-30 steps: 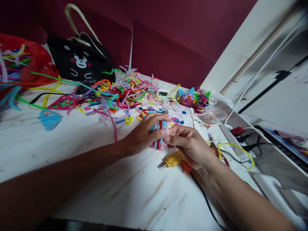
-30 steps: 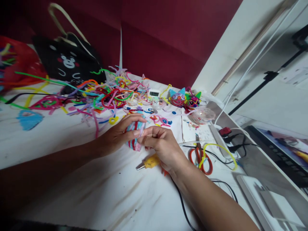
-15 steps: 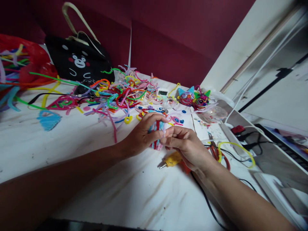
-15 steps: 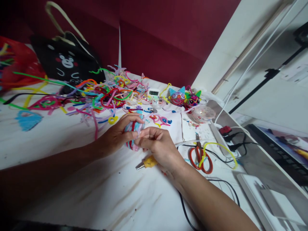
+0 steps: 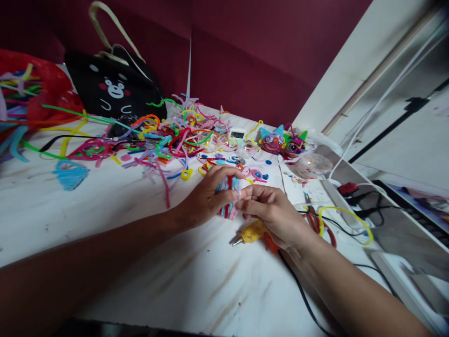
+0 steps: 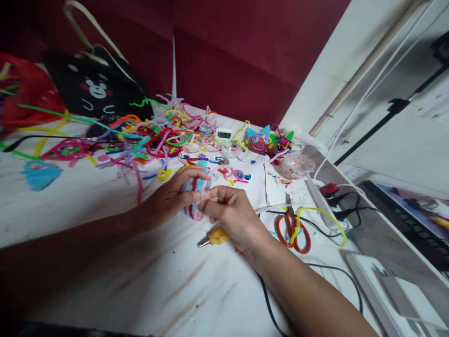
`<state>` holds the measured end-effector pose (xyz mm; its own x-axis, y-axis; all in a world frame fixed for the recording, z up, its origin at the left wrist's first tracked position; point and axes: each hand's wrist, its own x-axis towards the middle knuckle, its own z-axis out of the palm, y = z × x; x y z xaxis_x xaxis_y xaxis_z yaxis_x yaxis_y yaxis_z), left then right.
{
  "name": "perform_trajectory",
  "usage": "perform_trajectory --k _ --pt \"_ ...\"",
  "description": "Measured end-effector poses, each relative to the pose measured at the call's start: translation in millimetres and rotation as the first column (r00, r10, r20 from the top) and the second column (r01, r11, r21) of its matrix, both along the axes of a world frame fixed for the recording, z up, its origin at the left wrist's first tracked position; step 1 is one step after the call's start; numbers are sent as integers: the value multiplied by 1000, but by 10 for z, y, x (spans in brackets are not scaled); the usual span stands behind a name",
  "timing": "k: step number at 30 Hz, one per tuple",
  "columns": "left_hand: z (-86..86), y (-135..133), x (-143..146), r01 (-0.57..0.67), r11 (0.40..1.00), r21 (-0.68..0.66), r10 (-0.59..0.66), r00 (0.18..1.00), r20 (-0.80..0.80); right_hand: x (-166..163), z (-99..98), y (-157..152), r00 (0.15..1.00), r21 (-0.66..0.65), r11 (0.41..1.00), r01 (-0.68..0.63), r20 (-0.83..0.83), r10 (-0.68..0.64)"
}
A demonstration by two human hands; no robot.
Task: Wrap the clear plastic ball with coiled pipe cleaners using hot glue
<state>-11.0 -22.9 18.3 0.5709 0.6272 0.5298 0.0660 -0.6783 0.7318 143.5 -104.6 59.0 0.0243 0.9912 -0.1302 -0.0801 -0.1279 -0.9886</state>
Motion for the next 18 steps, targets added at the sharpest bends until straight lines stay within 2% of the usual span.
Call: perform_trajectory --k 7,18 --pt "-29 -23 8 -11 999 47 11 1000 -1 19 -74 -9 997 46 999 -21 78 18" --pt "22 22 -13 38 997 -66 -41 998 -49 68 54 4 995 -21 995 -93 30 93"
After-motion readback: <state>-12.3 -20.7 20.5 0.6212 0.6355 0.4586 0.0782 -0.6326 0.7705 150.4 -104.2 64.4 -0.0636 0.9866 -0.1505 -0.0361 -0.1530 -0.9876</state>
